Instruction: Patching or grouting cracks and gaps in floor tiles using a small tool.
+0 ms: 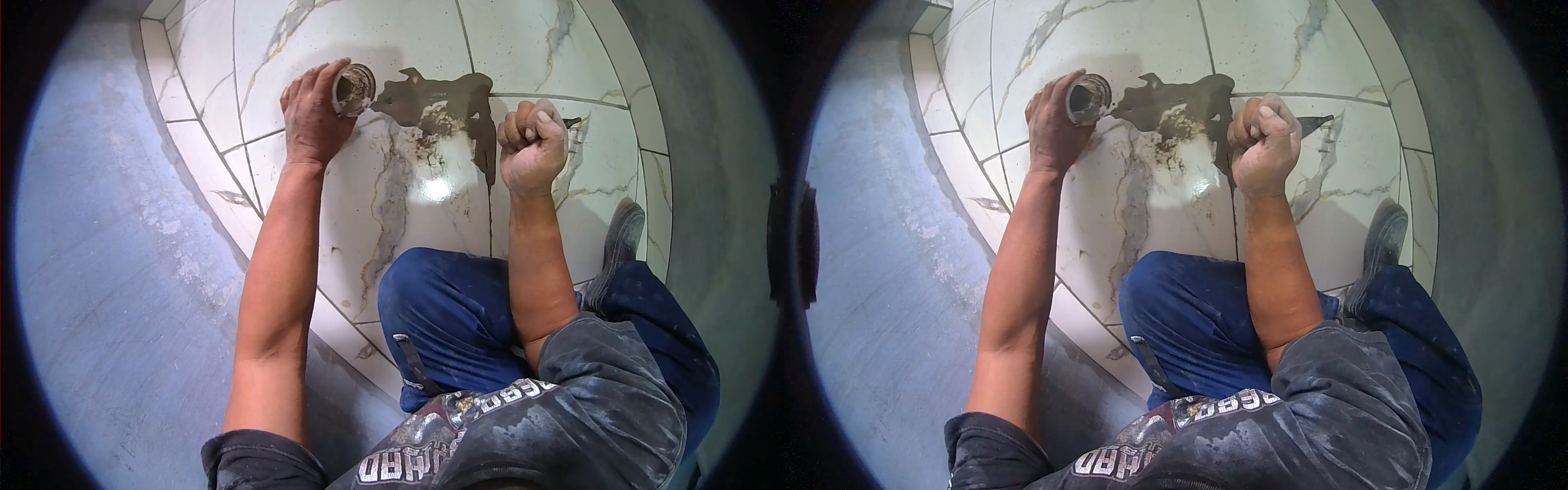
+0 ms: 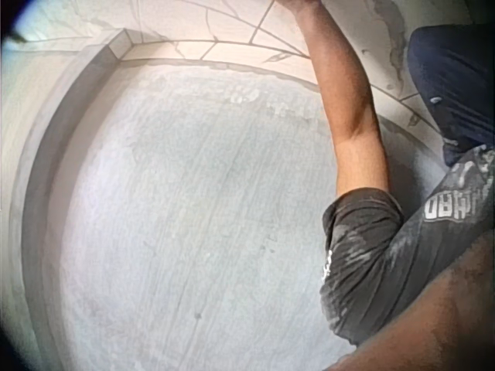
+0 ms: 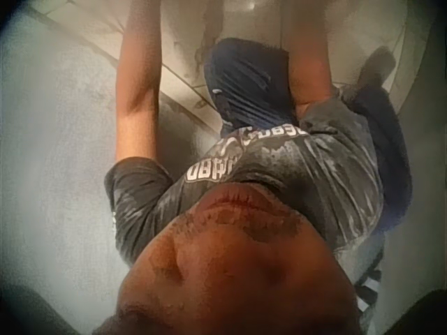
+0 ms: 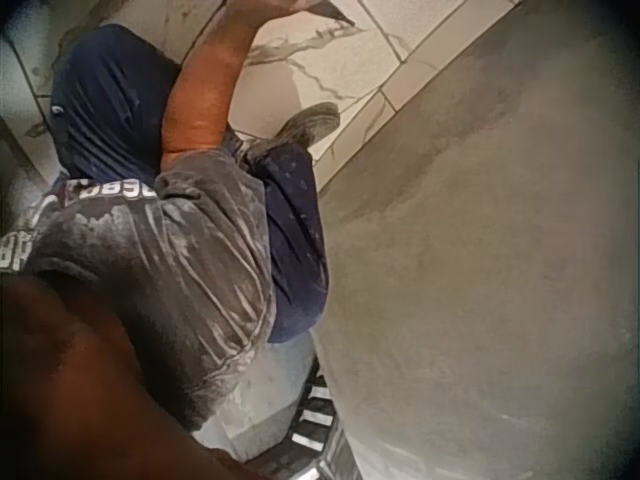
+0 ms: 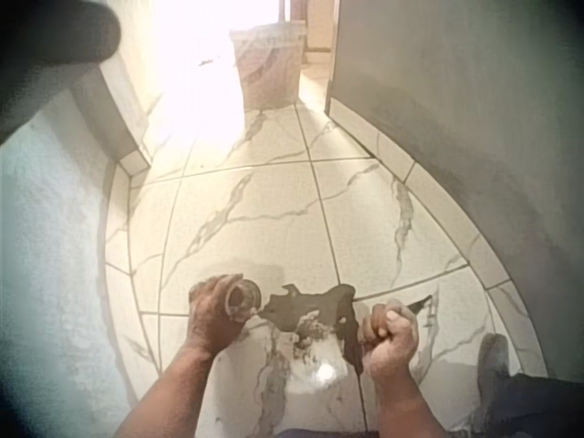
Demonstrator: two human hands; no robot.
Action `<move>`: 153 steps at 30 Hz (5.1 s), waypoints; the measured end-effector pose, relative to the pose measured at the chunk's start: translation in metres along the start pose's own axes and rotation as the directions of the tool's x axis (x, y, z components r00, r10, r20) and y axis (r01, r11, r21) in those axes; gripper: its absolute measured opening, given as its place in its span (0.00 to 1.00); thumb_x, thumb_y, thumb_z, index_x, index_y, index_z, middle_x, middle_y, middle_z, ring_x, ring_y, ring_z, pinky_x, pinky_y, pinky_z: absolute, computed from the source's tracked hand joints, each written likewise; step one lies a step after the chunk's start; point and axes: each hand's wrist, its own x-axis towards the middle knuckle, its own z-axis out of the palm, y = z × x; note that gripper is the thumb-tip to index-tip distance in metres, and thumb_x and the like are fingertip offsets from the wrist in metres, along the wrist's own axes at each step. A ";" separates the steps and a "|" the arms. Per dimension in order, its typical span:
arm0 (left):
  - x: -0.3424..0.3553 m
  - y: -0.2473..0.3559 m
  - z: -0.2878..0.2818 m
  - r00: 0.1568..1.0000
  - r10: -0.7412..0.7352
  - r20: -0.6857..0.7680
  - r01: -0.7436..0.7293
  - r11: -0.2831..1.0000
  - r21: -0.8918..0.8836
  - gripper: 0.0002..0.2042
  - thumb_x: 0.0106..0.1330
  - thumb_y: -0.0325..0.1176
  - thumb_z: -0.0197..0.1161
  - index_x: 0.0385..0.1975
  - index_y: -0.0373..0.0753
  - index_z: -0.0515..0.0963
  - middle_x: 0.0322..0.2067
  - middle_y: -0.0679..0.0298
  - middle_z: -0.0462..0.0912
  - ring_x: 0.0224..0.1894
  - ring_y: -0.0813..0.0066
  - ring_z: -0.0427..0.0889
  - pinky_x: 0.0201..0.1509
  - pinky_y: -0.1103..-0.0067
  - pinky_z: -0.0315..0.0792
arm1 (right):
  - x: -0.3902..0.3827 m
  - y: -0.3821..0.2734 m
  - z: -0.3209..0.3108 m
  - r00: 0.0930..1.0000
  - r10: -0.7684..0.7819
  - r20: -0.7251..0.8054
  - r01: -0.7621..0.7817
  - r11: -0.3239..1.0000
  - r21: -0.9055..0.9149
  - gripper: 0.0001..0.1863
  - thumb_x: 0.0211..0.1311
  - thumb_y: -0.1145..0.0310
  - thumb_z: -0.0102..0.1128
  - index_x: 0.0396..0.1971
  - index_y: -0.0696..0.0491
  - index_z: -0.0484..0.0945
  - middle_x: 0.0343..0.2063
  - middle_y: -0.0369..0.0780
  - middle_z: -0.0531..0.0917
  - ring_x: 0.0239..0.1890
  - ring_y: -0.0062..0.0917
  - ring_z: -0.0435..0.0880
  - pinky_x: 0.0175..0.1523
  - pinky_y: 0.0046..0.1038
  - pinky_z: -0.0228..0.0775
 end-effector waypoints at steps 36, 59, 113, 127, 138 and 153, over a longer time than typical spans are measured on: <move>-0.021 -0.017 0.004 0.952 -0.288 -0.099 0.239 0.909 -0.342 0.26 0.48 0.39 0.77 0.46 0.38 0.75 0.44 0.57 0.80 0.48 0.59 0.80 0.53 0.70 0.73 | 0.015 0.065 0.037 0.946 -0.122 0.299 0.264 0.828 -0.496 0.18 0.60 0.62 0.52 0.15 0.57 0.64 0.13 0.33 0.65 0.18 0.16 0.63 0.24 0.24 0.55; -0.007 0.000 -0.005 1.000 -0.011 0.010 0.011 0.999 -0.035 0.29 0.44 0.27 0.70 0.52 0.49 0.73 0.47 0.63 0.80 0.53 0.56 0.75 0.59 0.67 0.69 | 0.006 0.070 0.025 0.940 -0.134 0.314 0.278 0.833 -0.477 0.12 0.58 0.68 0.50 0.18 0.56 0.65 0.17 0.31 0.64 0.22 0.14 0.60 0.27 0.21 0.51; -0.008 0.008 0.001 0.995 0.004 0.095 -0.002 1.000 -0.021 0.32 0.43 0.22 0.68 0.53 0.52 0.74 0.50 0.66 0.78 0.56 0.57 0.72 0.60 0.68 0.72 | 0.004 0.073 0.028 0.917 -0.214 0.338 0.371 0.767 -0.523 0.19 0.60 0.61 0.52 0.15 0.58 0.63 0.12 0.37 0.62 0.16 0.19 0.61 0.22 0.28 0.53; -0.008 -0.004 0.005 0.977 -0.121 -0.175 0.048 0.925 -0.377 0.28 0.46 0.27 0.72 0.52 0.45 0.74 0.44 0.59 0.81 0.45 0.56 0.81 0.49 0.68 0.76 | -0.002 0.065 0.029 0.928 -0.125 0.352 0.295 0.821 -0.488 0.15 0.59 0.65 0.51 0.17 0.57 0.64 0.17 0.31 0.64 0.22 0.15 0.59 0.27 0.22 0.51; -0.017 -0.020 0.006 0.964 -0.219 -0.150 0.173 0.948 -0.268 0.30 0.50 0.40 0.76 0.51 0.42 0.68 0.44 0.60 0.83 0.46 0.58 0.84 0.49 0.69 0.77 | 0.002 0.057 0.035 0.922 -0.181 0.341 0.348 0.774 -0.530 0.19 0.60 0.61 0.51 0.15 0.57 0.64 0.12 0.37 0.64 0.16 0.21 0.64 0.22 0.27 0.55; -0.124 -0.077 -0.034 0.932 -0.353 -0.079 0.354 0.844 0.403 0.32 0.64 0.57 0.54 0.69 0.59 0.60 0.70 0.53 0.52 0.72 0.46 0.50 0.72 0.53 0.46 | 0.008 0.069 0.036 0.935 -0.159 0.318 0.331 0.714 -0.618 0.18 0.59 0.63 0.51 0.16 0.59 0.64 0.12 0.39 0.63 0.16 0.22 0.62 0.22 0.28 0.55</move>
